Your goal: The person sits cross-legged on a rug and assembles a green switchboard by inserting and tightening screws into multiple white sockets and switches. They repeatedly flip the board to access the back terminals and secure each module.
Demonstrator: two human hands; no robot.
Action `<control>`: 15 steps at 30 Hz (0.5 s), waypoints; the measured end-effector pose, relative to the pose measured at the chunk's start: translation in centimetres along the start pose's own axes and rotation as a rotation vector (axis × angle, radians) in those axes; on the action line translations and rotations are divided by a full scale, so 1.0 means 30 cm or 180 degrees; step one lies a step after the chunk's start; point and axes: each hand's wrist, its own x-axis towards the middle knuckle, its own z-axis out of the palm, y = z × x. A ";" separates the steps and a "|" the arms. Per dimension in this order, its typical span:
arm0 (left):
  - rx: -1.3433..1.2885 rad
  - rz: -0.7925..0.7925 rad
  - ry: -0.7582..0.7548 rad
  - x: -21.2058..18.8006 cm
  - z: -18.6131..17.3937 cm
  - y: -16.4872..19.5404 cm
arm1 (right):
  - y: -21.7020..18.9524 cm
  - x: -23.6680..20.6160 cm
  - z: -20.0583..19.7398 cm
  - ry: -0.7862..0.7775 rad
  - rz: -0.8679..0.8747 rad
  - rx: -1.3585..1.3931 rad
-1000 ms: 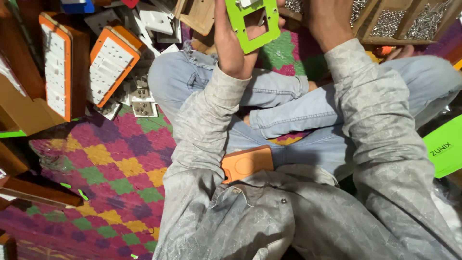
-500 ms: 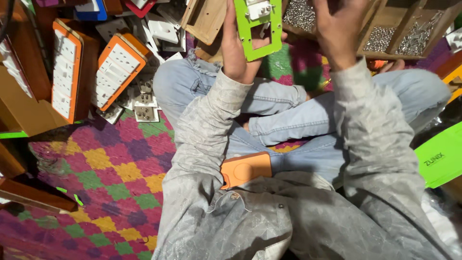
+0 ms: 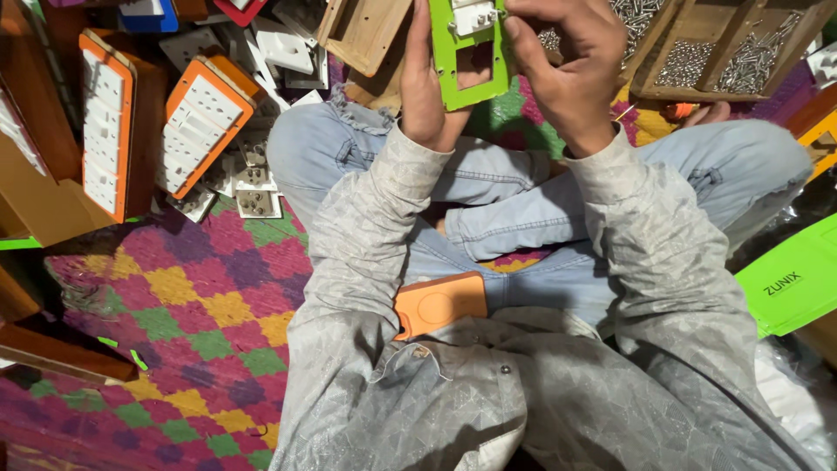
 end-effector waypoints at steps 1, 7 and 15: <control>-0.0014 -0.0004 -0.0009 -0.001 -0.002 -0.002 | 0.005 -0.001 0.002 -0.0005 -0.0029 -0.0030; -0.0077 -0.0067 -0.0029 -0.001 0.005 0.002 | 0.019 -0.001 0.019 0.0010 0.0017 0.0223; -0.0286 -0.0084 -0.0177 0.003 0.018 0.005 | 0.020 -0.022 0.051 0.0168 0.0042 0.0279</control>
